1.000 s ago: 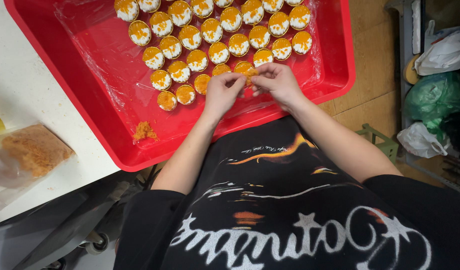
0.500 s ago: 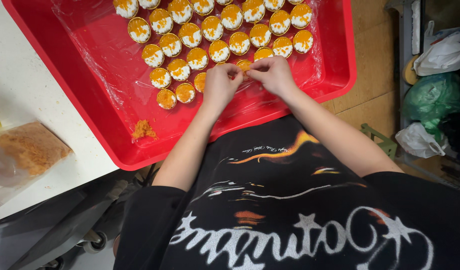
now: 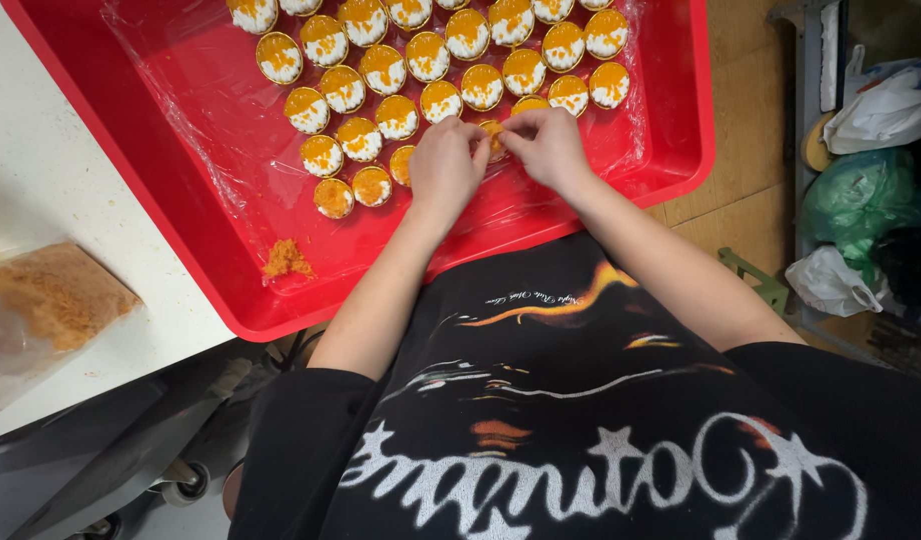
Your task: The person garnishes small round pastries in gold foil cups arranged in a red tray. They pinch pieces of orange shredded topping from a plastic bag by hand and press the topping onto the top of each pastry, working through the tray one cup at a time.
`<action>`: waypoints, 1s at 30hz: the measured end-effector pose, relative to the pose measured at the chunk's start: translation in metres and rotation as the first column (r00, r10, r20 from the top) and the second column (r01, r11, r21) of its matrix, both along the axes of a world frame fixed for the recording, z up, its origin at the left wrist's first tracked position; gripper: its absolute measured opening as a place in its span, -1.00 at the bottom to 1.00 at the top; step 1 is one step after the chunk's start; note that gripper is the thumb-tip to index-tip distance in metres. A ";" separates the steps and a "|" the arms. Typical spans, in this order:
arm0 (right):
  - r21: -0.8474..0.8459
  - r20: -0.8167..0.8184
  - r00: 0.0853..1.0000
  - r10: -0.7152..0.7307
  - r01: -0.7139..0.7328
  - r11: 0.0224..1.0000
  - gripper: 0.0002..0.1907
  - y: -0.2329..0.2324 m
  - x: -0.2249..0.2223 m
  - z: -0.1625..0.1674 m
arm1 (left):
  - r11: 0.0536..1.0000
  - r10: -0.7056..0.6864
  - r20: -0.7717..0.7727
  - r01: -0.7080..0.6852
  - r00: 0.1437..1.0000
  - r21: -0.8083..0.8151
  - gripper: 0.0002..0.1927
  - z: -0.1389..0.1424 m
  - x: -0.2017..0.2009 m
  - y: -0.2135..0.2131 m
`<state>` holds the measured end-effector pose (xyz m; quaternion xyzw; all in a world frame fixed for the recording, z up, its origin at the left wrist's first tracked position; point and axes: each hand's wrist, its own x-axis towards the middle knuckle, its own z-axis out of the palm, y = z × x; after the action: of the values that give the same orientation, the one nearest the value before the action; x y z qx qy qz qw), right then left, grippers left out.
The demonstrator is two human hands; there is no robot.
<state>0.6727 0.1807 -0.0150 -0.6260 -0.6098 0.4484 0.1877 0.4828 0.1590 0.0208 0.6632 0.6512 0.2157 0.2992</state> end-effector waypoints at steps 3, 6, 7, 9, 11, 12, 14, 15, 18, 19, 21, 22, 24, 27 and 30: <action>-0.015 -0.024 1.000 -0.017 0.016 1.000 -0.84 0.000 0.000 0.000 | 1.000 0.017 0.031 -0.017 0.999 -0.019 -0.86 -0.001 -0.001 0.000; 0.033 0.004 1.000 0.005 -0.005 0.999 -0.82 -0.002 0.000 0.002 | 1.000 -0.016 -0.018 0.016 1.000 0.005 -0.87 -0.004 -0.001 0.000; 0.056 0.038 0.999 0.020 -0.022 0.998 -0.82 -0.003 0.000 0.002 | 1.000 -0.020 -0.017 0.020 1.000 0.004 -0.87 -0.006 0.000 0.000; 0.095 0.105 0.993 0.048 -0.058 0.994 -0.81 -0.006 -0.001 0.005 | 1.000 -0.029 -0.016 0.029 0.999 0.001 -0.86 -0.007 0.001 -0.001; 0.184 0.139 0.986 0.087 -0.112 0.976 -0.83 -0.007 -0.001 0.009 | 0.998 -0.044 -0.033 0.045 0.998 0.032 -0.85 -0.009 0.001 -0.001; 0.228 0.157 0.982 0.105 -0.140 0.964 -0.84 -0.007 -0.001 0.011 | 0.997 -0.051 -0.041 0.053 0.998 0.047 -0.85 -0.010 0.002 -0.001; 0.218 0.204 0.971 0.127 -0.172 0.961 -0.84 -0.006 -0.001 0.015 | 0.997 -0.058 -0.055 0.060 0.997 0.043 -0.85 -0.011 0.002 -0.001; 0.212 0.226 0.964 0.139 -0.188 0.959 -0.85 -0.005 -0.002 0.018 | 0.997 -0.060 -0.062 0.063 0.996 0.040 -0.85 -0.012 0.002 -0.001; 0.081 0.232 0.963 0.137 -0.160 0.984 -0.84 -0.003 -0.005 0.025 | 0.996 -0.074 -0.104 0.078 0.992 0.036 -0.85 -0.013 0.003 0.000; 0.086 0.254 0.957 0.141 -0.168 0.982 -0.85 -0.002 -0.006 0.028 | 0.995 -0.074 -0.109 0.080 0.991 0.055 -0.86 -0.013 0.003 0.000; 0.092 0.298 0.943 0.149 -0.183 0.979 -0.87 -0.001 -0.007 0.032 | 0.992 -0.075 -0.117 0.085 0.990 0.090 -0.88 -0.014 0.003 0.000; 0.100 0.289 0.948 0.137 -0.172 0.980 -0.87 -0.001 -0.008 0.035 | 0.991 -0.079 -0.112 0.090 0.991 0.097 -0.88 -0.014 0.003 0.000; 0.115 0.270 0.956 0.114 -0.150 0.982 -0.85 -0.002 -0.008 0.040 | 0.989 -0.088 -0.102 0.099 0.991 0.111 -0.86 -0.015 0.001 0.000; 0.208 0.263 0.956 0.131 -0.189 0.960 -0.78 -0.004 -0.005 0.046 | 0.981 -0.075 -0.078 0.088 0.994 0.171 -0.82 -0.014 -0.002 -0.003; 0.246 0.244 0.961 0.130 -0.191 0.950 -0.80 -0.003 -0.006 0.048 | 0.969 -0.090 -0.054 0.100 0.994 0.227 -0.80 -0.012 -0.006 -0.006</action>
<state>0.6666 0.1776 0.0332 -0.5897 -0.7311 0.3021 0.1628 0.4766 0.1531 0.0086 0.7282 0.5958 0.2605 0.2166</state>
